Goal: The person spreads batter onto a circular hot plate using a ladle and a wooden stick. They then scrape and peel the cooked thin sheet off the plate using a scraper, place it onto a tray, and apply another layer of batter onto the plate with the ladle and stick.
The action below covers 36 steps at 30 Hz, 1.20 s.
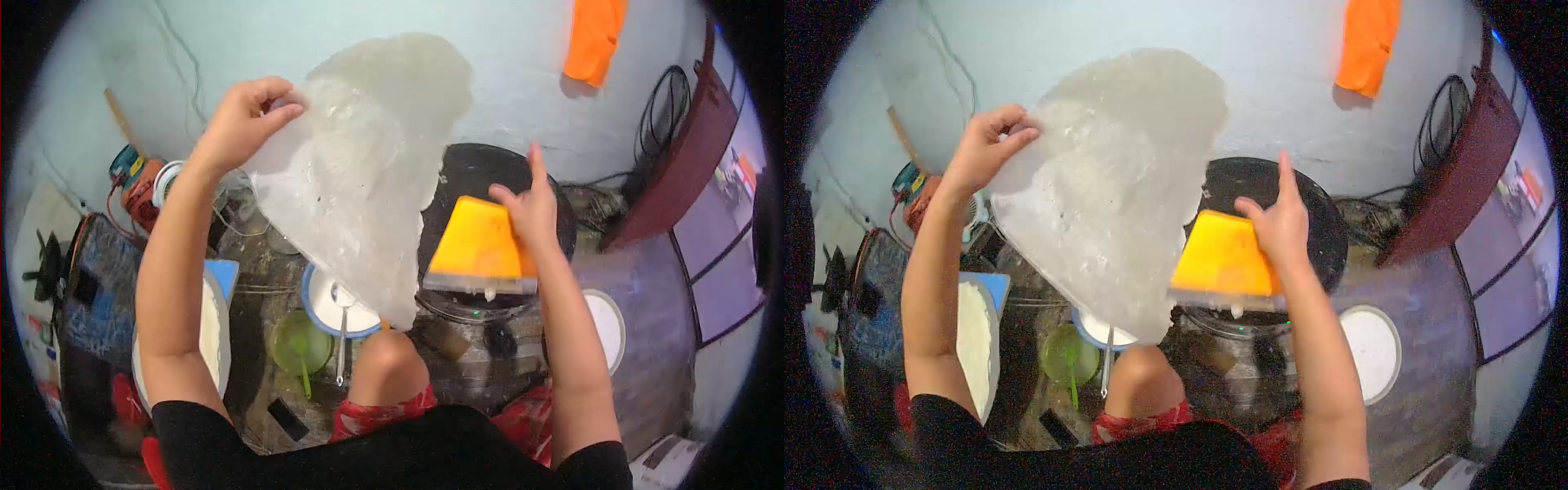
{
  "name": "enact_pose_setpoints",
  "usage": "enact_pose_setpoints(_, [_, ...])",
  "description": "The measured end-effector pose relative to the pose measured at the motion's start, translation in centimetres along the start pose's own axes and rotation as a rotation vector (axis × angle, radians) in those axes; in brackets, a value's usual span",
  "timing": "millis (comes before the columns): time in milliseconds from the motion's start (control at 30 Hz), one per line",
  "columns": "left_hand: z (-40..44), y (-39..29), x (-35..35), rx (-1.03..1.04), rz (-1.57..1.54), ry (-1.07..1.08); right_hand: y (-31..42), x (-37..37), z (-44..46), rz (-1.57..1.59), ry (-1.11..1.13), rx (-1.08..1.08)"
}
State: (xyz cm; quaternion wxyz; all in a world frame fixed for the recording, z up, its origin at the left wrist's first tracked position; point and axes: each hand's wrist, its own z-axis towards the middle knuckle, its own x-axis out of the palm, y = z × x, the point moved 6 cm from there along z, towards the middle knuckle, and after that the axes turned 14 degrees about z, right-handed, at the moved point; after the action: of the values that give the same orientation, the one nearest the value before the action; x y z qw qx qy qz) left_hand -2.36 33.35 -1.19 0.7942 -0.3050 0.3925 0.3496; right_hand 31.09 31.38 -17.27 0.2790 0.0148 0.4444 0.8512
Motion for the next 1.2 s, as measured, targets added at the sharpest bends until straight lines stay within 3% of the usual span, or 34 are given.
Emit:
enact_pose_setpoints(100, [-3.3, 3.2, -2.7, -0.100, -0.073, 0.009, 1.3, 3.1, 3.7, -0.084, -0.022, 0.028])
enact_pose_setpoints(167, [-6.3, 6.7, -3.5, -0.223, -0.027, 0.028, 2.1, 6.6, 4.5, -0.035, 0.141, -0.311])
enact_pose_setpoints(200, [-7.3, 9.1, -3.7, -0.254, -0.020, 0.013, 2.5, 8.5, 5.0, -0.019, 0.169, -0.326])
enact_pose_setpoints(267, [-9.6, 14.0, -4.0, -0.350, 0.091, 0.055, 5.0, 12.7, 4.8, -0.055, 0.424, -0.083])
enact_pose_setpoints(333, [-10.6, 17.7, -3.4, -0.424, 0.260, 0.077, 8.2, 14.8, 4.7, -0.147, 0.475, -0.085])
enact_pose_setpoints(400, [-13.1, 20.7, -6.4, -0.505, 0.420, 0.100, 14.2, 18.2, 4.7, -0.145, 0.474, -0.384])
enact_pose_setpoints(467, [-15.7, 22.1, -11.8, -0.664, 0.674, -0.097, 20.1, 20.0, 4.0, -0.022, 0.450, -0.415])
enact_pose_setpoints(533, [-19.2, 19.5, -17.5, -0.725, 0.481, -0.367, 24.4, 20.1, 2.3, 0.125, 0.378, -0.542])
enact_pose_setpoints(633, [-28.2, 13.1, -23.9, -0.526, 0.583, -0.790, 27.9, 21.3, -2.2, 0.491, 0.404, -0.571])
enact_pose_setpoints(667, [-31.8, 10.1, -24.1, -0.406, 0.694, -0.885, 27.7, 22.2, -4.3, 0.598, 0.440, -0.608])
enact_pose_setpoints(733, [-38.3, 5.1, -21.4, -0.450, 0.877, -0.924, 26.0, 23.9, -9.2, 0.660, 0.525, -0.682])
enact_pose_setpoints(767, [-42.8, 5.2, -20.7, -0.510, 0.816, -0.968, 26.6, 26.6, -12.3, 0.702, 0.707, -0.535])
enact_pose_setpoints(800, [-45.6, 4.1, -19.0, -0.542, 1.024, -0.866, 26.1, 28.2, -14.9, 0.657, 0.702, -0.655])
enact_pose_setpoints(833, [-48.7, 4.0, -17.3, -0.628, 1.057, -0.836, 25.1, 30.2, -17.4, 0.630, 0.779, -0.596])
enact_pose_setpoints(867, [-51.9, 4.3, -15.1, -0.674, 0.938, -0.840, 23.3, 32.4, -19.9, 0.617, 0.907, -0.448])
enact_pose_setpoints(900, [-54.3, 4.7, -13.0, -0.726, 0.991, -0.813, 21.6, 34.1, -22.1, 0.524, 0.937, -0.534])
enact_pose_setpoints(933, [-57.0, 5.5, -10.6, -0.786, 1.038, -0.649, 21.2, 34.1, -23.0, 0.535, 0.944, -0.545])
enact_pose_setpoints(967, [-59.0, 6.5, -8.6, -0.903, 0.807, -0.710, 20.1, 34.7, -24.3, 0.379, 1.040, -0.471])
enact_pose_setpoints(1000, [-60.5, 7.4, -7.0, -0.907, 0.938, -0.577, 18.7, 35.2, -25.4, 0.222, 1.127, -0.395])
enact_pose_setpoints(1067, [-64.9, 10.4, -4.4, -0.939, 0.771, -0.564, 17.0, 35.6, -25.6, 0.316, 1.061, -0.441])
enact_pose_setpoints(1133, [-65.2, 11.5, -3.5, -1.023, 0.813, -0.424, 16.4, 35.0, -24.6, 0.367, 0.985, -0.480])
enact_pose_setpoints(1200, [-66.2, 13.0, -2.7, -1.038, 0.818, -0.396, 15.5, 34.4, -22.6, 0.330, 0.929, -0.323])
